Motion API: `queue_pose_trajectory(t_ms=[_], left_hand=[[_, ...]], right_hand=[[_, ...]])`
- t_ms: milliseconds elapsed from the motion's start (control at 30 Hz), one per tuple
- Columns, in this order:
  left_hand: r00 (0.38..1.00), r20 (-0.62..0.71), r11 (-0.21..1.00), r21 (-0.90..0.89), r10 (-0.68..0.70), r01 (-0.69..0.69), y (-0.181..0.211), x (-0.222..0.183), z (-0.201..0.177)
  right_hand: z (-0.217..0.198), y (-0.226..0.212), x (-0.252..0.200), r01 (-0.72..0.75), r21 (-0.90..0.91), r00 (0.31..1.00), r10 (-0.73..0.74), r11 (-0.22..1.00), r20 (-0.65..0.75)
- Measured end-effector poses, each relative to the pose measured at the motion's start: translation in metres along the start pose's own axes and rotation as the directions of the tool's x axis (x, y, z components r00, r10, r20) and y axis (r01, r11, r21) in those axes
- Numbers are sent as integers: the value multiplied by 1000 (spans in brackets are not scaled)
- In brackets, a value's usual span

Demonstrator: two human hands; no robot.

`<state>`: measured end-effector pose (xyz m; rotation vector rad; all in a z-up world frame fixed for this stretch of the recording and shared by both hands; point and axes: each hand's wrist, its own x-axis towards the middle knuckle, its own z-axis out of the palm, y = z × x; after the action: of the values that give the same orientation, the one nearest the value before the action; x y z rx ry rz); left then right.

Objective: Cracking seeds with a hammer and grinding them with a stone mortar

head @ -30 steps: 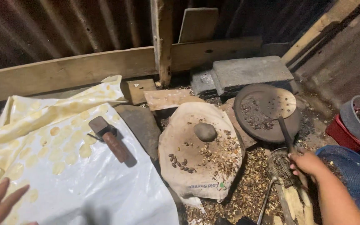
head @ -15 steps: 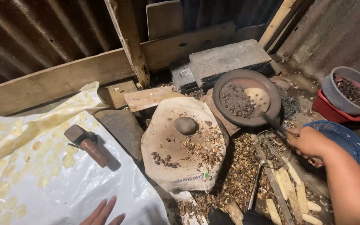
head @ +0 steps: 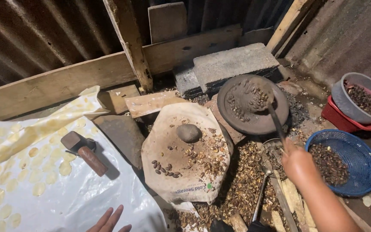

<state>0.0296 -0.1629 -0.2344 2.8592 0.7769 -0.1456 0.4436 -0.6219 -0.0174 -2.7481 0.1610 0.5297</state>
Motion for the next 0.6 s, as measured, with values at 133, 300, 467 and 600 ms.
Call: queue_pose_trajectory(t_ms=[133,300,467,600], left_hand=[[991,36,991,-27,-132,133,22,0,-24],[974,161,987,22,-158,156,22,9,-35],[973,162,986,38,-164,160,29,7,-38],[994,60,995,50,-87,84,30,-4,-35]], right_hand=[[2,18,-3,126,-162,983,-145,979,-116],[25,55,51,114,-111,969,-135,987,-205],[15,38,43,100,120,991,-88,988,-98],[14,46,26,169,-53,967,-176,984,-186]])
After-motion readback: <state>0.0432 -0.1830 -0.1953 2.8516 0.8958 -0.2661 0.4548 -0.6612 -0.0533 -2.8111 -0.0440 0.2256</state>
